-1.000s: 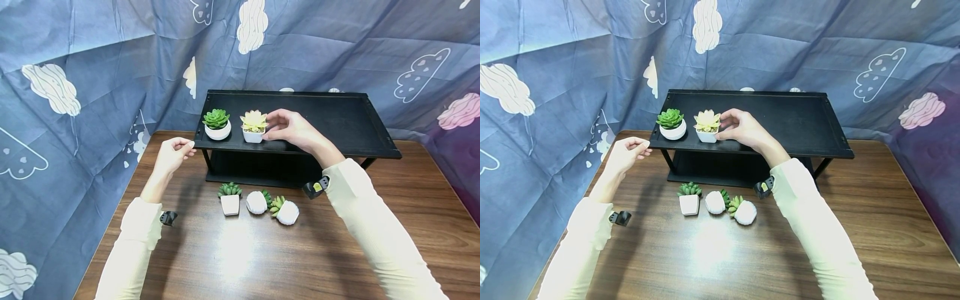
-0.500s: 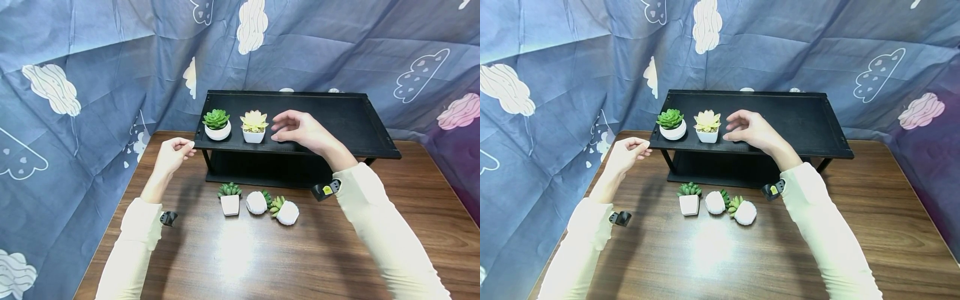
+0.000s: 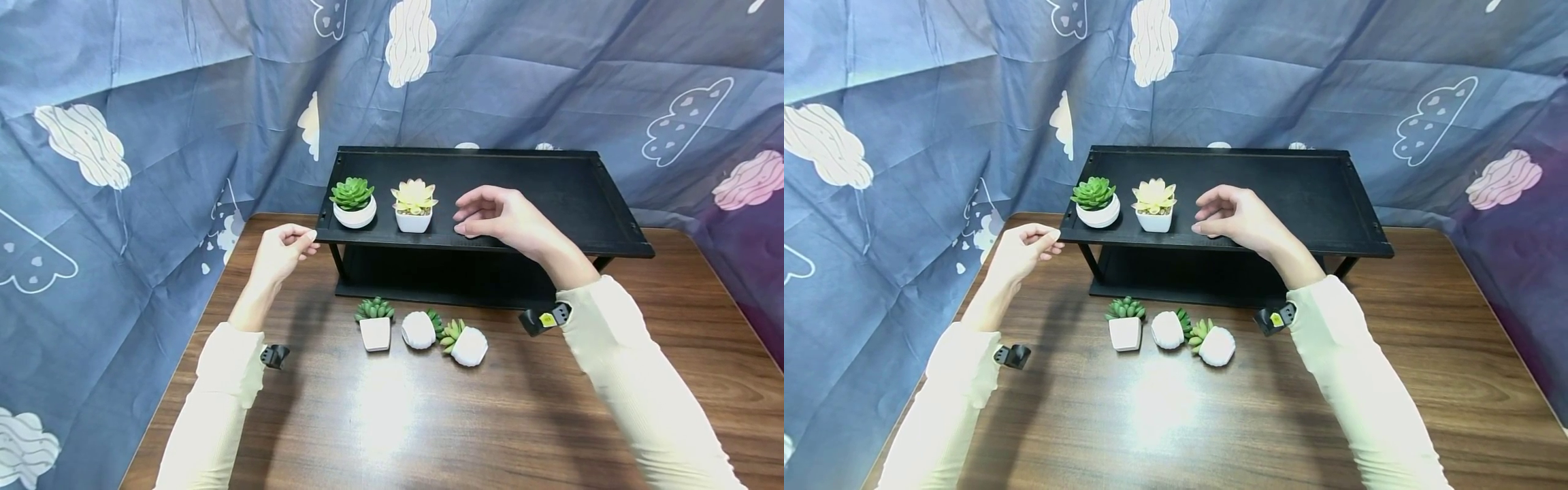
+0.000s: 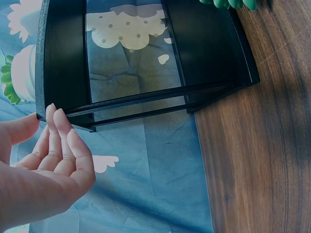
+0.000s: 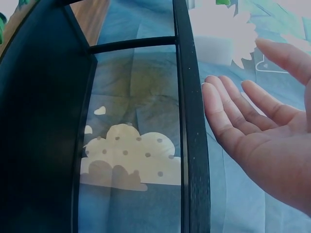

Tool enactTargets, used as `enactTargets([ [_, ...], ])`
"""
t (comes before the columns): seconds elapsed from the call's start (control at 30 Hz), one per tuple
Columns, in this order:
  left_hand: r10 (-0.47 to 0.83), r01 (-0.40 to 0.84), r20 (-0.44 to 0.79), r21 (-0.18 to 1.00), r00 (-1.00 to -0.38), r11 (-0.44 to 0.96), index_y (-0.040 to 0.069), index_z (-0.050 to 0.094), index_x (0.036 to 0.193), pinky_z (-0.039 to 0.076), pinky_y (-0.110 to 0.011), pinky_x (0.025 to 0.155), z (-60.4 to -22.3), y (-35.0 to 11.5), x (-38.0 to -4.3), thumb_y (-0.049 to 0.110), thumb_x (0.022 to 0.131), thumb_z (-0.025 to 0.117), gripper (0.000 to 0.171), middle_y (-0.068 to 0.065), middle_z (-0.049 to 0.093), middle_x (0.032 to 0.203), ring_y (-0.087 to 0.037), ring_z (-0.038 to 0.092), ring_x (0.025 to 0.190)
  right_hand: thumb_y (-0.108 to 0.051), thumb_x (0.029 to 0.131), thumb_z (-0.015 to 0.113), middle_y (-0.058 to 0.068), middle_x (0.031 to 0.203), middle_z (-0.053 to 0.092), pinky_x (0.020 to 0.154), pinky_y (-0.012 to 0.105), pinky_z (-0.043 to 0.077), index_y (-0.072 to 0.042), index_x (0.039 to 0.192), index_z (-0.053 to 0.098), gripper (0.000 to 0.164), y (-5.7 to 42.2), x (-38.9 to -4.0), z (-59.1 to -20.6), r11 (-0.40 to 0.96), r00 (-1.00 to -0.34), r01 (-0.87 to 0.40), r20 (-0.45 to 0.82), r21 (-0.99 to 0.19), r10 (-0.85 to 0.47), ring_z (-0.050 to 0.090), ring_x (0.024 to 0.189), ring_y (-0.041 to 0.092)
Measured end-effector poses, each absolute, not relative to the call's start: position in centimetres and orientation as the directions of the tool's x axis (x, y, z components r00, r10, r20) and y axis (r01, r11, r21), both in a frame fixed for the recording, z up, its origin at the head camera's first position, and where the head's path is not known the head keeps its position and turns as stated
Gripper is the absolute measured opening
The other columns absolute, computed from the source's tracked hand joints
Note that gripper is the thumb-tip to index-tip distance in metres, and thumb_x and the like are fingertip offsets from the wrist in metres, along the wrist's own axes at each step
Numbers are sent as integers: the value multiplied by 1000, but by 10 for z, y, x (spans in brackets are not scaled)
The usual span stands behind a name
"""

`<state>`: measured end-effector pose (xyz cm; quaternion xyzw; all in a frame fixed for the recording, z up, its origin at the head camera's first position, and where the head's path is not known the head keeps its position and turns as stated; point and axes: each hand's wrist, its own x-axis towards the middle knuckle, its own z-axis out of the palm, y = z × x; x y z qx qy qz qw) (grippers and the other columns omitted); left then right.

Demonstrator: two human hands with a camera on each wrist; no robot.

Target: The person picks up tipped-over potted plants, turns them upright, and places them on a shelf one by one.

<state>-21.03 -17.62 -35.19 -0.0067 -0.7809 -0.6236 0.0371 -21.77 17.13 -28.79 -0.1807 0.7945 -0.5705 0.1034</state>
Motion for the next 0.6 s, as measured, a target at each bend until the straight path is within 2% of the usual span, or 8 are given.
enactTargets([
  [0.23, -42, 59, 71, 971, -997, 233, -15, 57, 99, 46, -16, 54, -352, -176, -211, 4, 88, 57, 21, 2, 65, 65, -4, 61, 59, 0, 82, 65, 19, 99, 59, 74, 28, 51, 10, 115, 50, 38, 176, -213, -289, 323, -914, -179, 36, -929, -403, 62, 83, 16],
  [0.47, -46, 53, 66, 969, -997, 242, -13, 59, 99, 46, -16, 54, -352, -176, -211, 4, 89, 57, 20, -16, 67, 76, -5, 61, 59, -1, 81, 66, 20, 99, 60, 74, 28, 51, 10, 114, 51, 38, 181, -208, -287, 338, -914, -193, 43, -921, -404, 62, 83, 15],
  [0.6, -42, 53, 65, 969, -997, 239, -14, 58, 100, 46, -16, 55, -352, -177, -211, 4, 89, 57, 21, -10, 67, 72, -5, 62, 60, -1, 81, 67, 18, 98, 60, 74, 27, 51, 10, 113, 51, 38, 183, -204, -287, 350, -914, -192, 37, -917, -404, 62, 84, 15],
])
